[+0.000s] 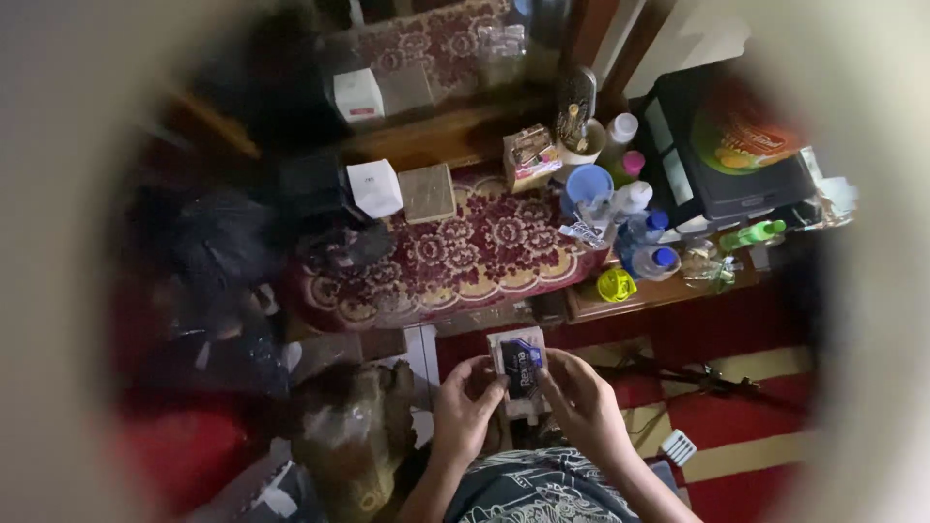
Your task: The recorder organizes various skincare and cosmetic products, moving them from a table to the floor and back.
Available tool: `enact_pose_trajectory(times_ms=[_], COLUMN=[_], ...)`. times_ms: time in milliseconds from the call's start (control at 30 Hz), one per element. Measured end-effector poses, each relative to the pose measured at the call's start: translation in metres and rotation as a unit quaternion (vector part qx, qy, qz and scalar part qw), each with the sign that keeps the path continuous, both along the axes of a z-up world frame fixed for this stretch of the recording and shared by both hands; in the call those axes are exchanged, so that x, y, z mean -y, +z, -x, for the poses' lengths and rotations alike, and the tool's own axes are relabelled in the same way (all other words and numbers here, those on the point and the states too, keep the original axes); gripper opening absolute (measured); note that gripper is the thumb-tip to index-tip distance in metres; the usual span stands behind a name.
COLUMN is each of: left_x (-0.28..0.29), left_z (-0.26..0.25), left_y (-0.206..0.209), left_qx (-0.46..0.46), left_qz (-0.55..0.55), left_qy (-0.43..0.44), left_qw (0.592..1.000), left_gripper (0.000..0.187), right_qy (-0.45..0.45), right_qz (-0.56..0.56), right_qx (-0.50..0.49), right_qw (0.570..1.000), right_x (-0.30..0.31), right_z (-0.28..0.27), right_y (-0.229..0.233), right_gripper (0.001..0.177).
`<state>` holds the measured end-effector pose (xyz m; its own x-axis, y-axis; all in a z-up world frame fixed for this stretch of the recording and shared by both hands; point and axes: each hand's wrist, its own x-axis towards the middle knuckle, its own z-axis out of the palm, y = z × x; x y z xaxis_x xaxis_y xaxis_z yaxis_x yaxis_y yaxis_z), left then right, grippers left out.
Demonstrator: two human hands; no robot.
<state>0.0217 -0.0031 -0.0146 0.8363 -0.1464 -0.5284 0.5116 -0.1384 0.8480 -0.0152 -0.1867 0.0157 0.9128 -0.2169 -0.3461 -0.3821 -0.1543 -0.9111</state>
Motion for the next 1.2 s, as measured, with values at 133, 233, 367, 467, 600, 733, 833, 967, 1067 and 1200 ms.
enact_pose_trajectory(times_ms=[133, 233, 367, 467, 600, 733, 833, 967, 1067, 1200], left_x=[0.003, 0.014, 0.028, 0.043, 0.055, 0.056, 0.059, 0.063, 0.063, 0.065], left_z=[-0.015, -0.035, -0.052, -0.073, -0.107, -0.123, -0.140, -0.159, -0.164, -0.159], left_y=[-0.028, -0.027, -0.053, -0.060, -0.060, -0.101, -0.121, -0.161, -0.189, -0.237], left_qx=[0.006, 0.023, -0.030, -0.057, -0.114, -0.038, -0.102, -0.084, -0.091, -0.101], left_qz=[0.043, 0.012, 0.009, -0.018, -0.096, -0.039, -0.063, -0.057, -0.070, -0.044], left_qy=[0.011, 0.018, 0.065, 0.067, 0.028, 0.002, -0.047, -0.038, -0.038, 0.013], left_qw=[0.999, 1.000, 0.997, 0.996, 0.988, 0.998, 0.992, 0.994, 0.993, 0.994], left_gripper=[0.036, 0.037, 0.042, 0.050, 0.060, 0.059, 0.040, 0.049, 0.055, 0.059], right_qy=[-0.002, 0.012, 0.034, 0.035, 0.020, -0.029, -0.064, -0.089, -0.090, -0.089], right_qz=[-0.027, -0.050, -0.026, -0.013, 0.003, -0.016, -0.034, 0.026, 0.075, 0.079], right_qx=[-0.011, 0.009, -0.018, -0.004, 0.029, -0.019, -0.035, -0.004, -0.004, -0.008], right_qw=[1.000, 0.999, 0.999, 0.999, 0.999, 0.999, 0.997, 0.996, 0.993, 0.993], right_x=[0.006, 0.016, 0.032, 0.043, 0.048, 0.046, 0.043, 0.034, 0.032, 0.032], right_z=[-0.030, -0.054, -0.085, -0.101, -0.112, -0.131, -0.141, -0.151, -0.159, -0.176], right_y=[-0.004, -0.003, -0.017, -0.039, -0.072, -0.095, -0.124, -0.166, -0.186, -0.198], right_gripper=[0.036, 0.035, 0.034, 0.032, 0.031, 0.031, 0.030, 0.029, 0.029, 0.025])
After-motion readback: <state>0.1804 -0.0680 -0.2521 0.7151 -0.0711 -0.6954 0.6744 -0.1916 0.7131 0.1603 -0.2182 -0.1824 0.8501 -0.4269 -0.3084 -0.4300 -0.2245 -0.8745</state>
